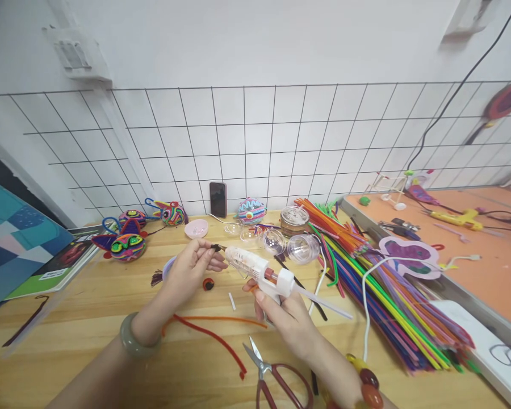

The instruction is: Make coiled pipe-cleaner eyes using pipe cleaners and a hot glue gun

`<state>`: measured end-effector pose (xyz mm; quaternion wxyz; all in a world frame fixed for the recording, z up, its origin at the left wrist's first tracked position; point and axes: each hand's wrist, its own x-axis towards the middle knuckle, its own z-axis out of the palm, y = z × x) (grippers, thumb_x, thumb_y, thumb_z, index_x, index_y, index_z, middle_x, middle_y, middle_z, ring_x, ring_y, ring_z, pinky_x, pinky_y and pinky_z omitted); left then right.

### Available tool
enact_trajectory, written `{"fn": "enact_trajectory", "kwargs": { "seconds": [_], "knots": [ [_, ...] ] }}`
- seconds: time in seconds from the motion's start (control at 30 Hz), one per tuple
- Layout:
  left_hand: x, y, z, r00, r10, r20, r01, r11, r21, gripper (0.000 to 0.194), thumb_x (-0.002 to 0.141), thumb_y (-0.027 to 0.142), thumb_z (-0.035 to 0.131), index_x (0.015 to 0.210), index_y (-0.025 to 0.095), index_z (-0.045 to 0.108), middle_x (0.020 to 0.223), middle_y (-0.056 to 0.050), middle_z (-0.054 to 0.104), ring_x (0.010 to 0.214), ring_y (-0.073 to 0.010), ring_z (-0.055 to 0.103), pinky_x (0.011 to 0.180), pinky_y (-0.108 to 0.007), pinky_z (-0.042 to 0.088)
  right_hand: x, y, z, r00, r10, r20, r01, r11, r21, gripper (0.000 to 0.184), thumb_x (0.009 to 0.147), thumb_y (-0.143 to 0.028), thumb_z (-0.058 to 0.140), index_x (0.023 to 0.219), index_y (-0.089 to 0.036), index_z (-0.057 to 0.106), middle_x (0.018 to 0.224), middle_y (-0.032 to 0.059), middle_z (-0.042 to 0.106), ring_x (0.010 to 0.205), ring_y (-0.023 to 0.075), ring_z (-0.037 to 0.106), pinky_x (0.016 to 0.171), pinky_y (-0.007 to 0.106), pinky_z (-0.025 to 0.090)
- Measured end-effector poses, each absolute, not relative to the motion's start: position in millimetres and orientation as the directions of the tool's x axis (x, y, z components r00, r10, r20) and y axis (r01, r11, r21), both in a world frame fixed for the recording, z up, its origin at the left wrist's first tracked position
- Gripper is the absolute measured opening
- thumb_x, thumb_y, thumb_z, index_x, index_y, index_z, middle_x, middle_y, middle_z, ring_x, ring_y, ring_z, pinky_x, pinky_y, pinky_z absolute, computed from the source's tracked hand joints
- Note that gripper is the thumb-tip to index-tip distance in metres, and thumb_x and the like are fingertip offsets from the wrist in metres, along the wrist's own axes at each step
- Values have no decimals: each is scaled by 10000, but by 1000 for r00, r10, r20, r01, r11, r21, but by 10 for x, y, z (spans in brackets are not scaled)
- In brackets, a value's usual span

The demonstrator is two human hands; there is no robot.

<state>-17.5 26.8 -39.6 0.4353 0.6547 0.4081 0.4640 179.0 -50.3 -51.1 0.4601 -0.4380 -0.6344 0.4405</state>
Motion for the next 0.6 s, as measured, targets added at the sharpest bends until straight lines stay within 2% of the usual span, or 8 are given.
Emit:
{"fn": "enact_trajectory", "kwargs": {
  "seconds": [0.17,0.3,0.4,0.5,0.6],
  "knots": [
    [-170,264,-350,243,949,199,46,-216,975,179,808,335,482,877,178,431,796,-60,667,733,-175,655,693,-342,515,1788,-485,-530,-161,956,244,179,272,-945,307,858,-401,409,945,-144,551,558,-13,506,517,135,455,507,257,358],
    [-104,192,-311,391,919,46,2,-51,999,186,775,323,531,806,164,440,708,-53,663,619,-147,639,597,-285,503,1772,-432,-562,22,959,283,236,270,-933,234,827,-368,481,912,-165,560,566,-21,528,534,140,505,558,270,415],
    [3,100,-327,481,875,-51,-19,69,997,233,718,332,592,779,159,448,632,-33,641,533,-127,602,502,-239,464,1763,-396,-587,139,959,246,233,209,-950,256,752,-360,587,926,-174,566,718,20,627,590,164,577,606,300,471],
    [107,16,-377,508,851,-133,9,149,989,282,657,364,637,723,158,456,536,7,592,438,-96,539,430,-206,410,1747,-387,-597,173,961,217,245,171,-954,292,699,-350,643,925,-177,579,864,60,670,758,216,626,708,343,496],
    [163,-23,-428,497,856,-145,6,164,986,284,638,369,646,718,158,475,518,23,572,408,-77,504,421,-199,392,1714,-399,-587,188,963,194,243,145,-959,285,676,-322,661,905,-175,578,834,59,688,808,234,638,756,362,503]
  ]
}}
